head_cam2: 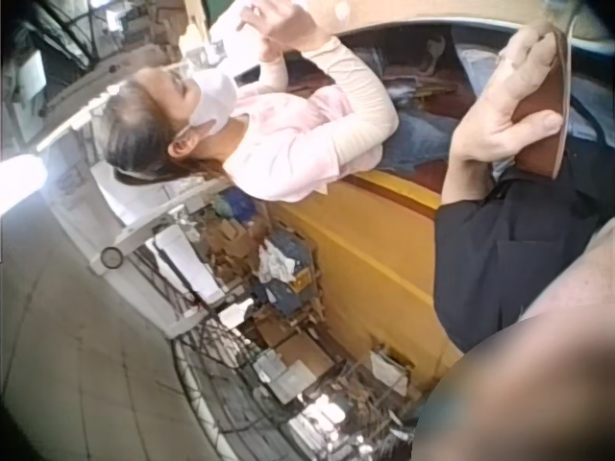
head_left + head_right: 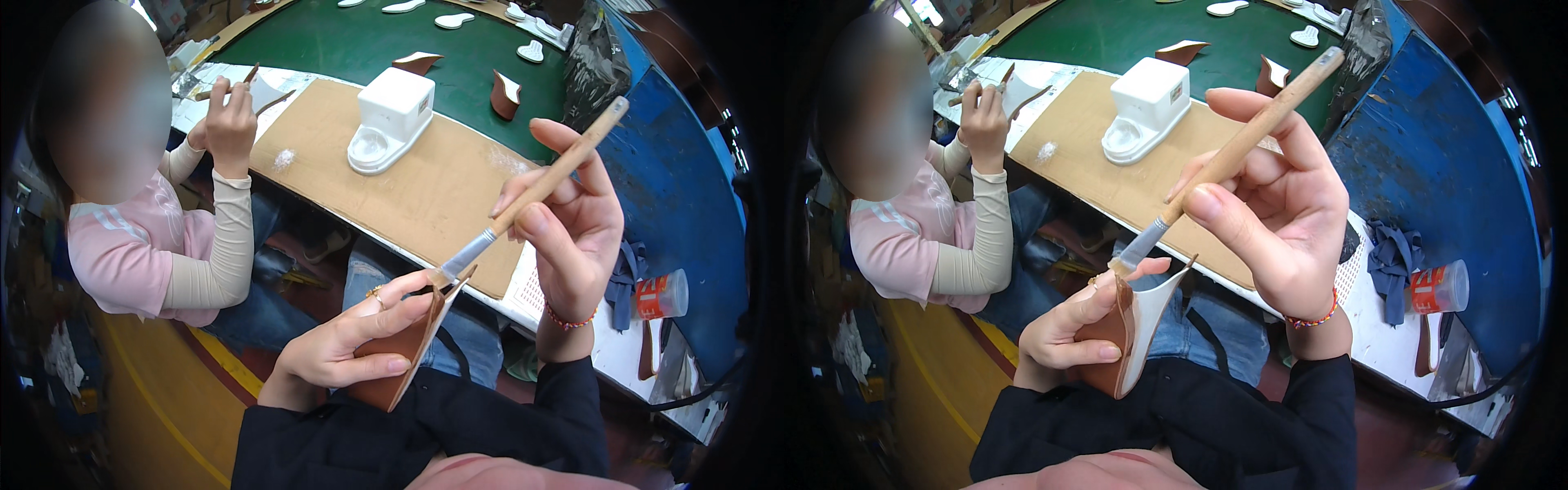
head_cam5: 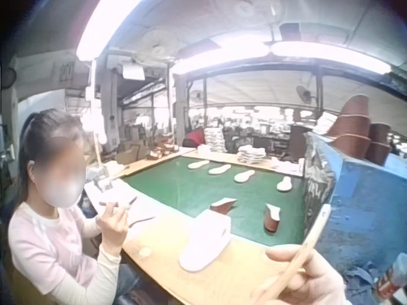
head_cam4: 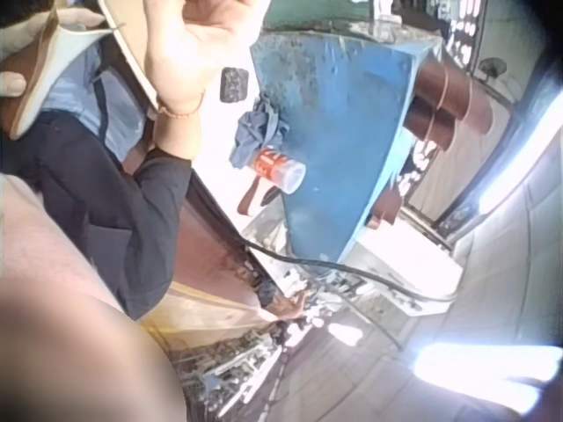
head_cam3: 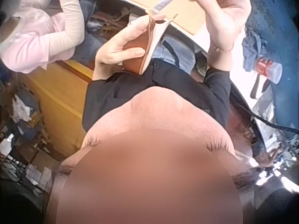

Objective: The person paints the edges of brown shoe heels with a small brush, repeatedly dipping the brush into a white paint container. They rotate the heel to cover different sides and place finished pieces on the table.

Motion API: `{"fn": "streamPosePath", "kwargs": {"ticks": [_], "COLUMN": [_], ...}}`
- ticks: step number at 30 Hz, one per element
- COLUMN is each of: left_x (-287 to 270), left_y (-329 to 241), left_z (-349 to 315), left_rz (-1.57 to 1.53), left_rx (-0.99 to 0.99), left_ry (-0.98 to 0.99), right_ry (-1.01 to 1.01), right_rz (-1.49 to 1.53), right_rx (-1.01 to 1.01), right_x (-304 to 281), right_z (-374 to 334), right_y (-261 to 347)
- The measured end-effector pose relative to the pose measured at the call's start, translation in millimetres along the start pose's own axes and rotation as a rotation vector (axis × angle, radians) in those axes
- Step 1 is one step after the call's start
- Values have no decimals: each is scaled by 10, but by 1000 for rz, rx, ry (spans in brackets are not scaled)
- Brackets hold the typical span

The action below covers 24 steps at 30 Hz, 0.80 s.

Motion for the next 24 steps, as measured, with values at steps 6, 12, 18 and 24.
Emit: {"fn": "streamPosePath", "kwargs": {"ticks": [6, 12, 18, 24], "left_x": [44, 84, 84, 86], "left_y": [-26, -17, -31, -34], "left_z": [7, 121, 187, 193], "left_rz": [-104, 133, 344, 374], "left_rx": [-133, -214, -132, -114], "left_ry": [-224, -475, -439, -428], "right_ry": [-151, -61, -61, -22], "right_rz": [-56, -99, -210, -241], "right_rx": [-153, -382, -400, -375], "right_x": [-52, -59, -21, -13], "right_z": [-49, -116, -63, -32], "right_y": [-52, -181, -199, -164]}}
Point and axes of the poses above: each hand's wrist, its own z-axis towards the middle knuckle, its own x-axis out of the palm, y = z × x, the point moved 1 cm from there along z, towards the middle knuckle, and after that the axes turned 6 degrees about -x, right-handed, at the moved point
